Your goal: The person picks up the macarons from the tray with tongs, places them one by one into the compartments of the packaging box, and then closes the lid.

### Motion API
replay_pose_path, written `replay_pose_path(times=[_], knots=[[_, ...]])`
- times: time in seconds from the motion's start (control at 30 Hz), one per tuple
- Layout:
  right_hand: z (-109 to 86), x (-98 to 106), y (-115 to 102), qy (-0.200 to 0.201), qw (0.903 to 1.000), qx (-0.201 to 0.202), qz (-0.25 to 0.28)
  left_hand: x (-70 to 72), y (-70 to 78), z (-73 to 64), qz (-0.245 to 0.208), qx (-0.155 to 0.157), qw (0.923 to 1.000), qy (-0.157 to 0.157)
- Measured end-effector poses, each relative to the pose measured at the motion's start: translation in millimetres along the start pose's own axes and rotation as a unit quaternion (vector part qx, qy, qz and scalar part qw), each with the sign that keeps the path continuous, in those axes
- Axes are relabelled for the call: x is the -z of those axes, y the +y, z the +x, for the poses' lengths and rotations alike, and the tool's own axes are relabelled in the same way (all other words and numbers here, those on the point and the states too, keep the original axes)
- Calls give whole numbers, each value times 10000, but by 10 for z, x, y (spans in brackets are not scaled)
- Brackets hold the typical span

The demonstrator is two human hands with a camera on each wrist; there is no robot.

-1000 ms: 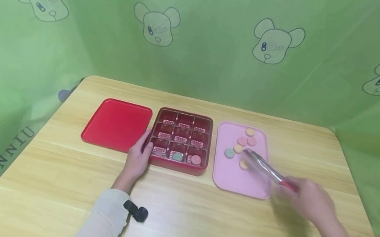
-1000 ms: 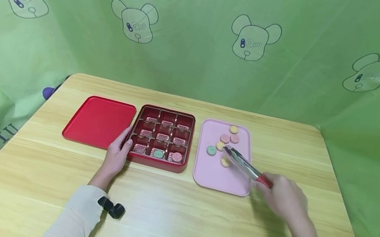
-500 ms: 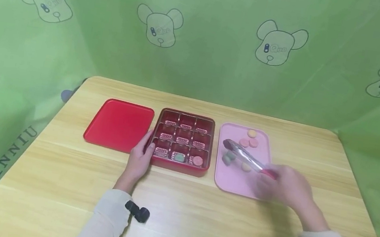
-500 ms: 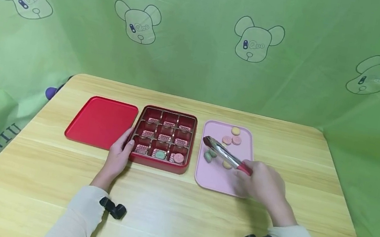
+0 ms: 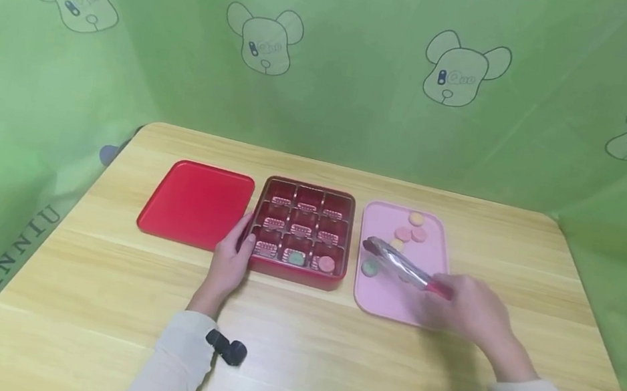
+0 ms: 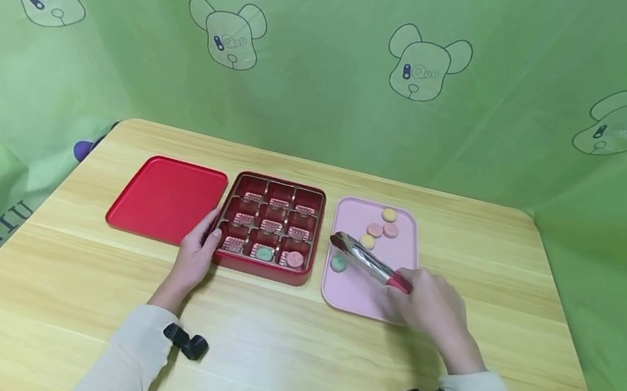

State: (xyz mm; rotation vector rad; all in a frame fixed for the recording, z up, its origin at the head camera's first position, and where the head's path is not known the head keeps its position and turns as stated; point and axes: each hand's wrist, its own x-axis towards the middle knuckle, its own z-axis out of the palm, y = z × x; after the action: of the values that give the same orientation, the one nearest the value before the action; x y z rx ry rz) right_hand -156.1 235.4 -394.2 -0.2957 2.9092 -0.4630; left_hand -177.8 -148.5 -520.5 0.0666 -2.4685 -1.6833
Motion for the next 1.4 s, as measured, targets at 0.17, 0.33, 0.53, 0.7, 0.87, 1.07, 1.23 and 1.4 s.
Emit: replay_pose_path(times=[0.17, 0.33, 0.53, 0.7, 0.87, 1.07, 1.23, 1.4], knots=[[-54, -42, 54, -161, 9998, -77, -17, 4, 10, -2, 6, 23, 10000, 14], [-107, -71, 78, -311, 9994, -140, -37, 2, 25, -11, 3, -13, 10000, 60], [-130, -113, 103, -318, 9994, -121, -33, 8, 18, -4, 2, -53, 10000, 63], [-123, -128, 116, -340, 9992, -188, -42, 7, 6, -5, -41, -122, 9999, 84], [-112, -130, 119, -353, 9992, -203, -26, -4, 8, -7, 12, -242, 9996, 167], [-96, -134, 139, -352, 9992, -191, -9, 4, 16, -12, -47, -233, 9996, 126], [-81, -154, 160, -403, 9990, -180, 15, 9, 28, -2, -57, -80, 9999, 37], [-76, -177, 175, -442, 9988, -195, 29, 8, 32, -3, -71, -97, 9999, 18]])
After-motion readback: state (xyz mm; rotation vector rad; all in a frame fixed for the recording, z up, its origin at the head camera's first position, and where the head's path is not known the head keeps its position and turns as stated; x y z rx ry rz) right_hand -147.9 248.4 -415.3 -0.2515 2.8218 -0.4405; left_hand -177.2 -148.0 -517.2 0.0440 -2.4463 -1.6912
